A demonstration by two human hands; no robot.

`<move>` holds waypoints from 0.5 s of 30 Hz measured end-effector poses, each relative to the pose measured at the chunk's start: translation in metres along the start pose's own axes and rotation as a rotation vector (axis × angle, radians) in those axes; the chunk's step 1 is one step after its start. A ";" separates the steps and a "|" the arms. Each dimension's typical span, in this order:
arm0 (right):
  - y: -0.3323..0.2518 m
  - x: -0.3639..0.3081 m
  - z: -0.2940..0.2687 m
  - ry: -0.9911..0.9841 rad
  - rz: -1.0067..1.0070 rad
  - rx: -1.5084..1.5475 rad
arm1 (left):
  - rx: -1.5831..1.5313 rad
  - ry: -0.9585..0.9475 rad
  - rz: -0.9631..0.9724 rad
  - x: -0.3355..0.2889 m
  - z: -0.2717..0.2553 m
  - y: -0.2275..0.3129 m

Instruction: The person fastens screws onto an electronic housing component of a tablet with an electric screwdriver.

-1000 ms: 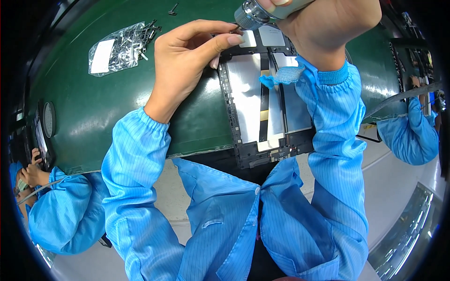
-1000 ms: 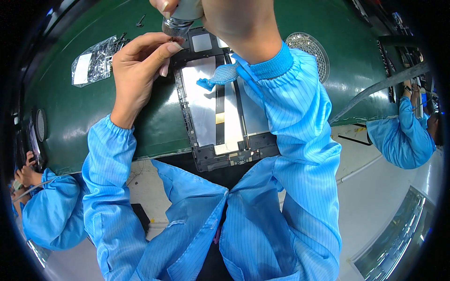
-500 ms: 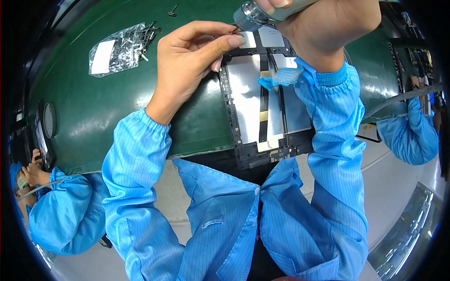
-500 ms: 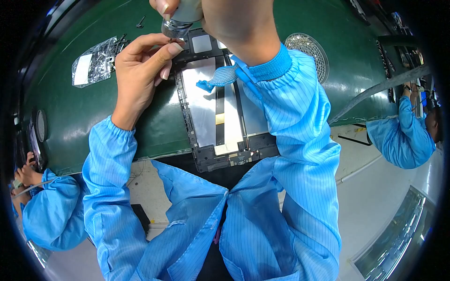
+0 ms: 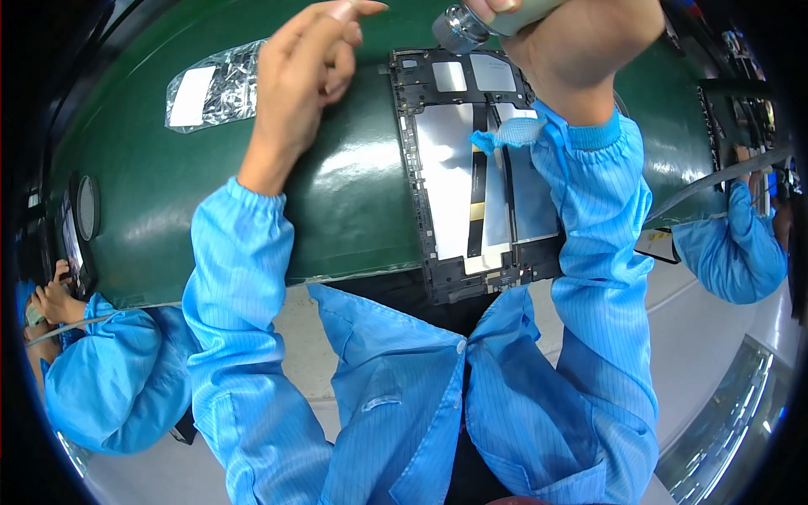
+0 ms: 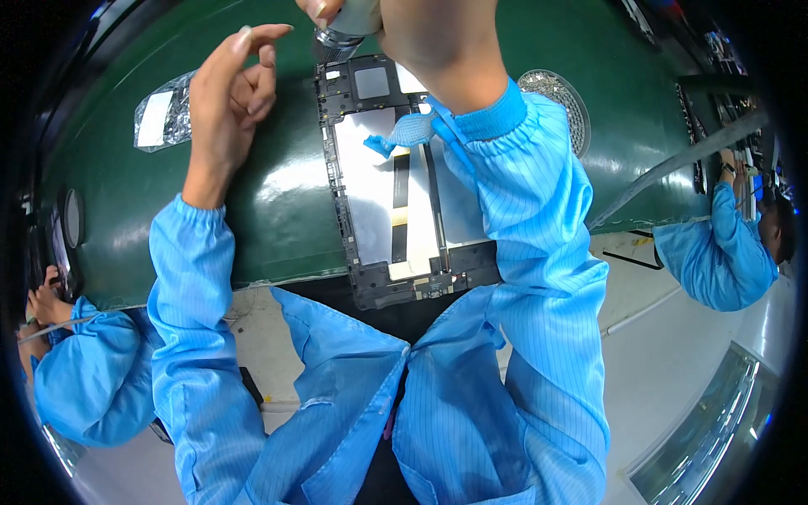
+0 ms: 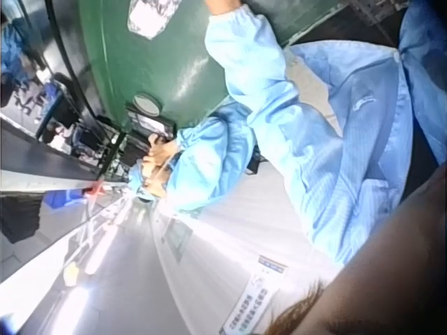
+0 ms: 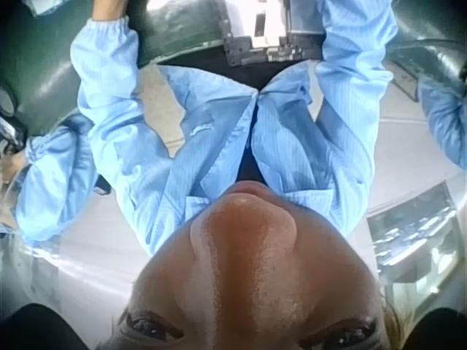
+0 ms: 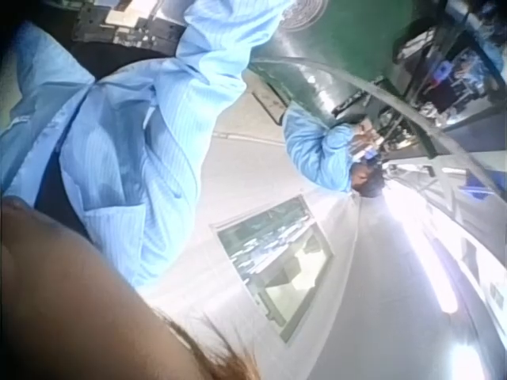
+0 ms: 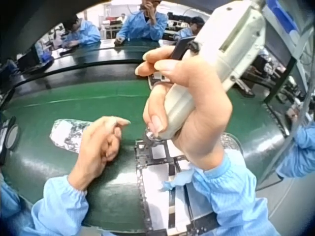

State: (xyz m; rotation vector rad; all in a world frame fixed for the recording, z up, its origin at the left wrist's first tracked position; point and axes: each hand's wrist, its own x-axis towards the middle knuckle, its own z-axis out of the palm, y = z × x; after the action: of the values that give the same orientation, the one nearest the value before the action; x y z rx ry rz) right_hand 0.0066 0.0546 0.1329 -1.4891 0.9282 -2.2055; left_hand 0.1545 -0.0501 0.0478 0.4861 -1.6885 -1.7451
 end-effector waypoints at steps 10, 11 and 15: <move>0.037 0.002 0.017 -0.007 0.304 -0.095 | 0.430 -0.153 -0.089 0.021 -0.024 -0.019; 0.040 0.000 0.015 -0.012 0.310 -0.095 | 0.425 -0.148 -0.092 0.022 -0.024 -0.019; 0.049 0.000 0.011 -0.011 0.318 -0.084 | 0.471 -0.218 -0.029 0.024 -0.027 -0.016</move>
State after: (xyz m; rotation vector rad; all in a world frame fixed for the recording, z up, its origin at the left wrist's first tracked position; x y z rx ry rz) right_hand 0.0121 0.0146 0.1031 -1.2839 1.1764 -1.9491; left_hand 0.1528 -0.0871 0.0339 0.5404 -2.2735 -1.4543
